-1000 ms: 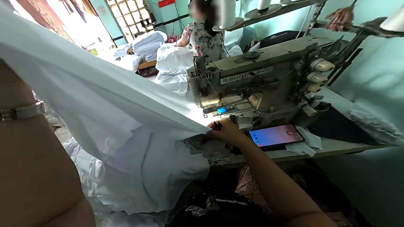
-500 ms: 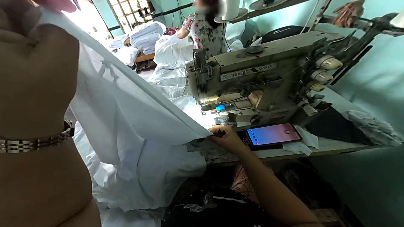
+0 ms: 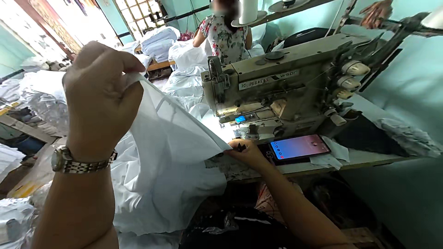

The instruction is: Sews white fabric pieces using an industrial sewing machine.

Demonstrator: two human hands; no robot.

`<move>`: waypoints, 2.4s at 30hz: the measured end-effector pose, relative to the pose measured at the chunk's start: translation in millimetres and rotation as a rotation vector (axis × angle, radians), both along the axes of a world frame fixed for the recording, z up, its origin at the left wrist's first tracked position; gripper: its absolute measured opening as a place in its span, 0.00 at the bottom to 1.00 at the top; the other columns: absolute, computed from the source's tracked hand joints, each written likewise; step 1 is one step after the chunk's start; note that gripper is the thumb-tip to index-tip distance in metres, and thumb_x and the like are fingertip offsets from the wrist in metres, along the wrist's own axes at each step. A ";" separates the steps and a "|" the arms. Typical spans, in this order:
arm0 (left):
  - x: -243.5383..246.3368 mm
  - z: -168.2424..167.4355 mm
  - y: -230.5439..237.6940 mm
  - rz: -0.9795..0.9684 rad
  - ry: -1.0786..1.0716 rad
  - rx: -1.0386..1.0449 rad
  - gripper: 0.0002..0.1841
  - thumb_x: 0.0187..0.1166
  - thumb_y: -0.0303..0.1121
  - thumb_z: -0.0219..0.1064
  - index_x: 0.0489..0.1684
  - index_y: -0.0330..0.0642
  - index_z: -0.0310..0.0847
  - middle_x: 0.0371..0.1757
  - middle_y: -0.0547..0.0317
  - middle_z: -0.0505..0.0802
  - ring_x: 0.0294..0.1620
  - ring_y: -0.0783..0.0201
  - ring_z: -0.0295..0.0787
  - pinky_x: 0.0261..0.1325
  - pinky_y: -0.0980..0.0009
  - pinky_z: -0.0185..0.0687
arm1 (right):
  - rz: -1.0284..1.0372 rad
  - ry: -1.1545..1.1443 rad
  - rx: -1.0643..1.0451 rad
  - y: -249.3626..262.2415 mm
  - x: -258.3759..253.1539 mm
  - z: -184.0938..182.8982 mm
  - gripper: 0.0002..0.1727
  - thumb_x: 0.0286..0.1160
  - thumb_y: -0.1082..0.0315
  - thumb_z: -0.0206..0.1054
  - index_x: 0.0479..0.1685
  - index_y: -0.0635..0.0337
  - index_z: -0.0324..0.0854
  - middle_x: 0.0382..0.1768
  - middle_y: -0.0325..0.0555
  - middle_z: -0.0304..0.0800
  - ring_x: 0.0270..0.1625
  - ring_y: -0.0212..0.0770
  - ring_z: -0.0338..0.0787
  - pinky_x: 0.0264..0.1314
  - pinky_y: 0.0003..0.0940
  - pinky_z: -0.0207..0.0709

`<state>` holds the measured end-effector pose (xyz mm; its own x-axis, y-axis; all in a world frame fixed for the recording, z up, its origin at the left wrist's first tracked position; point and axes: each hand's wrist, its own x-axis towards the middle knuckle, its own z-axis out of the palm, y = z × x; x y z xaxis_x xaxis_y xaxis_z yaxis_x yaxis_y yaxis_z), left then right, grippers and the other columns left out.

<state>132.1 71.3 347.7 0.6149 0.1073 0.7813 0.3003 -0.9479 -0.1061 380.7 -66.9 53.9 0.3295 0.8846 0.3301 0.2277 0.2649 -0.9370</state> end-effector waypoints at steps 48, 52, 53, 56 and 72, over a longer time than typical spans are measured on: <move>53.1 -130.4 13.7 -0.295 0.111 -0.513 0.08 0.74 0.24 0.67 0.40 0.44 0.93 0.44 0.63 0.88 0.44 0.73 0.83 0.45 0.78 0.81 | -0.008 -0.014 -0.005 5.2 1.0 -2.1 0.12 0.73 0.57 0.76 0.32 0.56 0.91 0.30 0.31 0.89 0.29 0.18 0.81 0.32 0.17 0.75; 46.1 -145.2 -19.3 -0.407 0.162 -0.494 0.11 0.78 0.26 0.62 0.34 0.45 0.92 0.50 0.58 0.89 0.43 0.72 0.85 0.45 0.74 0.85 | -0.006 0.038 0.027 4.1 -1.1 -1.2 0.07 0.71 0.62 0.78 0.37 0.57 0.92 0.36 0.34 0.93 0.34 0.21 0.86 0.38 0.18 0.81; 42.7 -151.3 -29.5 -0.480 0.205 -0.517 0.11 0.79 0.26 0.61 0.34 0.44 0.92 0.51 0.56 0.90 0.42 0.72 0.85 0.45 0.75 0.84 | 0.007 0.058 0.057 2.2 -1.4 -3.4 0.06 0.71 0.65 0.77 0.39 0.58 0.93 0.39 0.35 0.94 0.38 0.23 0.89 0.42 0.20 0.83; 41.8 -172.1 -42.6 -0.693 0.373 -0.637 0.09 0.78 0.25 0.62 0.41 0.39 0.91 0.54 0.50 0.91 0.49 0.68 0.87 0.51 0.75 0.85 | 0.047 0.081 0.105 -8.4 -3.0 -16.5 0.07 0.73 0.70 0.74 0.43 0.60 0.94 0.51 0.41 0.96 0.52 0.29 0.93 0.55 0.25 0.87; 78.3 -235.7 91.2 0.000 0.344 -0.534 0.21 0.78 0.18 0.58 0.68 0.39 0.85 0.74 0.46 0.86 0.78 0.49 0.81 0.79 0.47 0.76 | -0.059 0.081 0.040 1.3 -6.3 -5.4 0.04 0.72 0.72 0.72 0.39 0.62 0.92 0.37 0.38 0.94 0.34 0.26 0.90 0.39 0.23 0.86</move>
